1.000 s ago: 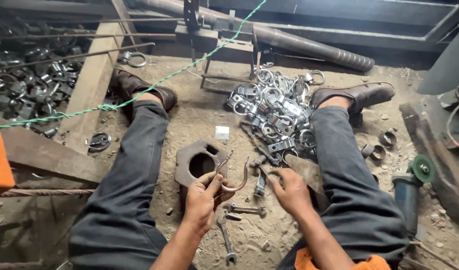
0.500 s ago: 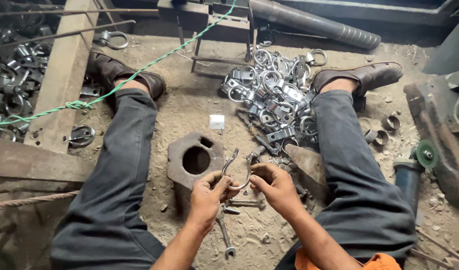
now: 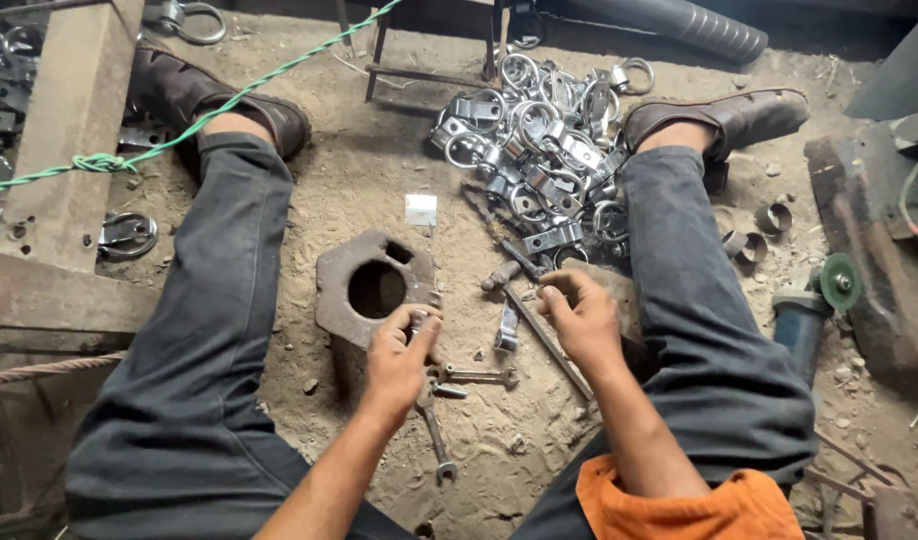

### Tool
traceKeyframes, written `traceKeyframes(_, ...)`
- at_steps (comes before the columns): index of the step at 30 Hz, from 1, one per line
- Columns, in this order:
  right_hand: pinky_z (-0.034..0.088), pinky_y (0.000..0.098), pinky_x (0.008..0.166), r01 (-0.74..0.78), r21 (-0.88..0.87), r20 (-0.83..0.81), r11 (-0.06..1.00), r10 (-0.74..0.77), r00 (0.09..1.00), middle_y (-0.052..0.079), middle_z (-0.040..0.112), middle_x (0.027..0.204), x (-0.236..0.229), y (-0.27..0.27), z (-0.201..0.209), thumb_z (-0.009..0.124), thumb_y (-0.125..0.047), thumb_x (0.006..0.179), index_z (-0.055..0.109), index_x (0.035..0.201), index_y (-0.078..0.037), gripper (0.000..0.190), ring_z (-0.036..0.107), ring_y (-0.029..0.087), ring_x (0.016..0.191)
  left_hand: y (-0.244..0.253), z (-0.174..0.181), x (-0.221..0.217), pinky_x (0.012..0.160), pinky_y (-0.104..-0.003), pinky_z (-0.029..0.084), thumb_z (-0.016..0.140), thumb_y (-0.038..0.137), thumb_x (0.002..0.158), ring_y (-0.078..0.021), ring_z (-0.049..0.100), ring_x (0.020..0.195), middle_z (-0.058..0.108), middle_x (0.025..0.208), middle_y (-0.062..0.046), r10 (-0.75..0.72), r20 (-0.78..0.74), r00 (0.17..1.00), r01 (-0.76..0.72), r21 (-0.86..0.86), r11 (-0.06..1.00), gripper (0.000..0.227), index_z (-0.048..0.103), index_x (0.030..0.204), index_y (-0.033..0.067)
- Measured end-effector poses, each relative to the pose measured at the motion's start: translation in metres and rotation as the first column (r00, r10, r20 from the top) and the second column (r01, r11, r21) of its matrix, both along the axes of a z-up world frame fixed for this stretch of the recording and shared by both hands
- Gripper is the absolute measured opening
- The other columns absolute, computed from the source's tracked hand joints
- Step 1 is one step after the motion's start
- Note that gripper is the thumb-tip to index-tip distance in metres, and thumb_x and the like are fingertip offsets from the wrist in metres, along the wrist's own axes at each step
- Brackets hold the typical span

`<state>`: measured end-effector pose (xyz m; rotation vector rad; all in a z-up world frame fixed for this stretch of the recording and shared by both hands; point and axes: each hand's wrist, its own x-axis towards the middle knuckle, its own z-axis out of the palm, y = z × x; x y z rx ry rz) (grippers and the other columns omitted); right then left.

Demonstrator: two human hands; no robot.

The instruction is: The person sits on the floor and assembles metal eye bolt clamps by inserting bolts and tightening nuts with a wrench. They repeatedly pick up parts, align them, and tighten the fasteners before placing the finished assemblies aside.

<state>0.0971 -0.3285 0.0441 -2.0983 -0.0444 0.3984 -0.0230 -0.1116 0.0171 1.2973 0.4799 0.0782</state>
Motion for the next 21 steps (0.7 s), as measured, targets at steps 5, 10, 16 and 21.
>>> traceKeyframes(5,0.058,0.0384,0.087,-0.243,-0.354,-0.066,0.903,0.235,0.97,0.005,0.077,0.104,-0.012,0.0,-0.04,0.075,-0.023,0.087,0.075,0.11,-0.014,0.025,0.075,0.022,0.094,0.005,-0.009,0.002,0.049,-0.021,0.035,0.055,0.025,0.107,-0.0033,0.044,0.056,0.054,0.071,0.005,0.052,-0.025,0.998,-0.056,-0.229,0.972,0.028,0.069,0.103,0.002)
traceKeyframes(10,0.054,0.0482,0.088,-0.287,-0.572,-0.072,0.769,0.301,0.951,0.013,0.071,0.11,-0.035,0.018,-0.045,0.084,-0.032,0.077,0.069,0.116,-0.014,0.045,0.068,0.037,0.105,0.005,-0.001,-0.002,0.046,-0.022,0.033,0.053,0.027,0.106,-0.0036,0.04,0.053,0.046,0.064,0.005,0.02,-0.05,0.999,-0.029,-0.183,0.983,0.03,0.071,0.103,0.0026)
traceKeyframes(16,0.053,0.0503,0.088,-0.227,-0.625,0.056,0.747,0.333,0.941,0.018,0.065,0.113,-0.04,0.021,-0.068,0.088,-0.036,0.073,0.063,0.116,-0.009,0.056,0.064,0.042,0.106,0.002,-0.003,-0.001,0.049,-0.022,0.036,0.051,0.027,0.105,-0.0043,0.042,0.055,0.047,0.066,0.005,-0.038,-0.05,0.998,0.026,-0.22,0.975,0.03,0.071,0.109,0.005)
traceKeyframes(21,0.054,0.0499,0.087,-0.153,-0.58,0.105,0.8,0.259,0.96,0.02,0.066,0.109,-0.036,0.019,-0.102,0.086,-0.035,0.073,0.067,0.108,-0.008,0.048,0.065,0.043,0.102,0.004,-0.009,-0.003,0.053,-0.023,0.045,0.052,0.031,0.105,-0.0066,0.051,0.058,0.056,0.07,0.001,-0.147,-0.096,0.984,0.127,-0.186,0.974,0.034,0.072,0.113,0.0053)
